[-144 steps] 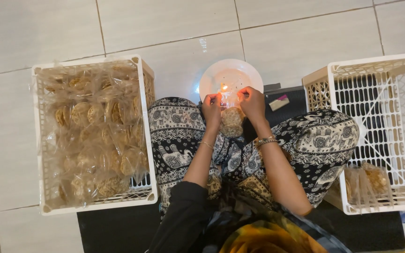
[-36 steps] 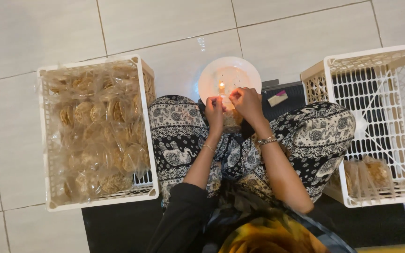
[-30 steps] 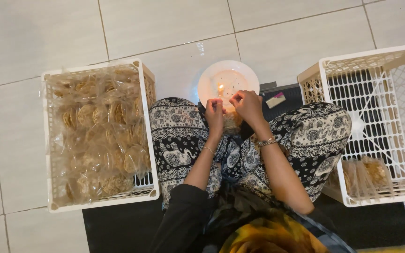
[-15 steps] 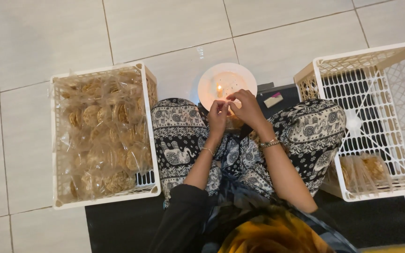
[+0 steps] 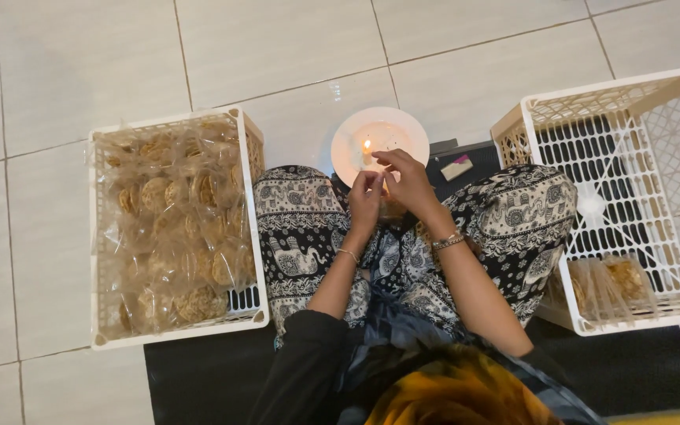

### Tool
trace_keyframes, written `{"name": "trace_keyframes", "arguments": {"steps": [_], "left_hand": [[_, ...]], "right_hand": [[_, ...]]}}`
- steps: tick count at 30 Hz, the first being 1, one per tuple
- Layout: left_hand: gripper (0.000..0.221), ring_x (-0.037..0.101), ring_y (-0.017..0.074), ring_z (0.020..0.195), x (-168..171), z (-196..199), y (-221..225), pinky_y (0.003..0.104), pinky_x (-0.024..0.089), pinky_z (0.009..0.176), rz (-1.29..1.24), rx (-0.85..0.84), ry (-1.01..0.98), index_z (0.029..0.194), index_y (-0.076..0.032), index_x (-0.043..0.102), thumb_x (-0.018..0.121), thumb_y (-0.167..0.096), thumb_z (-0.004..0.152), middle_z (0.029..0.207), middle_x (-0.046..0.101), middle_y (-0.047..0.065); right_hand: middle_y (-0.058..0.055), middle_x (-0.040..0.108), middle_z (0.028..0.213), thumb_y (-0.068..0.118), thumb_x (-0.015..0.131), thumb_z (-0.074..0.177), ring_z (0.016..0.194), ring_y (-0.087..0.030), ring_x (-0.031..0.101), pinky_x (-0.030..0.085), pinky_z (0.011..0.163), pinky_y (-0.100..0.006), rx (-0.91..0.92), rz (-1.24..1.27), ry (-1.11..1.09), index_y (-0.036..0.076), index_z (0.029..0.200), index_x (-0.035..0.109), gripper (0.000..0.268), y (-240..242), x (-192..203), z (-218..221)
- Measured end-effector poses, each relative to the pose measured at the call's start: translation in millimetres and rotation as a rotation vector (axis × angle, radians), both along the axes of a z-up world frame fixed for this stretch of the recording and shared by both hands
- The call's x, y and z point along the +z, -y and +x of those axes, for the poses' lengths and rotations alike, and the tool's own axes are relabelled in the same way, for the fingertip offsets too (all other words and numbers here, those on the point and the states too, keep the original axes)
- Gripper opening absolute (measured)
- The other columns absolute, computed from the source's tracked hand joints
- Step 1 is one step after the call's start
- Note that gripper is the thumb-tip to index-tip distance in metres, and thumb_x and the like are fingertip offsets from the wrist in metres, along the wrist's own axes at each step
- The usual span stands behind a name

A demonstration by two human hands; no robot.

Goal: Sealing plastic bags containing food by folding the tops and passing them over a candle flame.

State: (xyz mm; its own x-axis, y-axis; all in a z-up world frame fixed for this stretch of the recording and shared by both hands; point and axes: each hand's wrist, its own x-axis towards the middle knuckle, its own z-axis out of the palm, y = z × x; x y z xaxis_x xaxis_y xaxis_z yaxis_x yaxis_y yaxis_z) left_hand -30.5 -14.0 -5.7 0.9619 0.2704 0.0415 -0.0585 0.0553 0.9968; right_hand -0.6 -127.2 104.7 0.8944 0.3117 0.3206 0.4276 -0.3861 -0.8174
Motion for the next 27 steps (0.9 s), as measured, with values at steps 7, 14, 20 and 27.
{"name": "trace_keyframes", "arguments": {"steps": [7, 14, 20, 27], "left_hand": [[0.01, 0.073, 0.0187, 0.066, 3.2, -0.1, 0.4, 0.029, 0.059, 0.06, 0.004, 0.023, -0.003, 0.098, -0.006, 0.066, 0.065, -0.016, 0.101, 0.076, 0.067, 0.01], [0.016, 0.072, 0.0175, 0.067, 5.3, -0.8, 3.1, 0.029, 0.057, 0.059, 0.019, 0.006, -0.025, 0.099, -0.008, 0.067, 0.066, -0.023, 0.102, 0.075, 0.066, 0.007], [0.01, 0.07, 0.0195, 0.069, 1.7, -2.0, 4.4, 0.032, 0.056, 0.059, 0.067, 0.016, -0.022, 0.102, -0.008, 0.067, 0.066, -0.018, 0.101, 0.079, 0.066, 0.012], [0.013, 0.071, 0.0184, 0.069, -9.3, 2.8, 4.7, 0.028, 0.057, 0.061, 0.029, 0.016, -0.008, 0.1, -0.007, 0.067, 0.066, -0.02, 0.101, 0.081, 0.066, 0.011]], "right_hand": [[-0.016, 0.069, 0.103, -0.019, 0.068, 0.082, 0.089, -0.035, 0.074, 0.063, 0.075, -0.042, -0.028, 0.019, 0.019, 0.002, 0.117, 0.072, 0.041, -2.2, -2.1, -1.4], [-0.01, 0.069, 0.089, -0.016, 0.07, 0.082, 0.082, -0.03, 0.071, 0.06, 0.074, -0.037, -0.041, -0.02, 0.019, 0.005, 0.111, 0.076, 0.036, 3.7, -12.8, 2.0], [-0.008, 0.068, 0.082, -0.008, 0.075, 0.081, 0.08, -0.028, 0.068, 0.058, 0.075, -0.038, -0.063, -0.133, 0.016, 0.008, 0.107, 0.076, 0.03, 5.1, -11.7, 1.9], [-0.006, 0.069, 0.081, -0.003, 0.075, 0.085, 0.081, -0.026, 0.068, 0.057, 0.077, -0.037, -0.092, -0.158, -0.013, 0.011, 0.106, 0.077, 0.024, 5.7, -12.5, 3.8]]}}
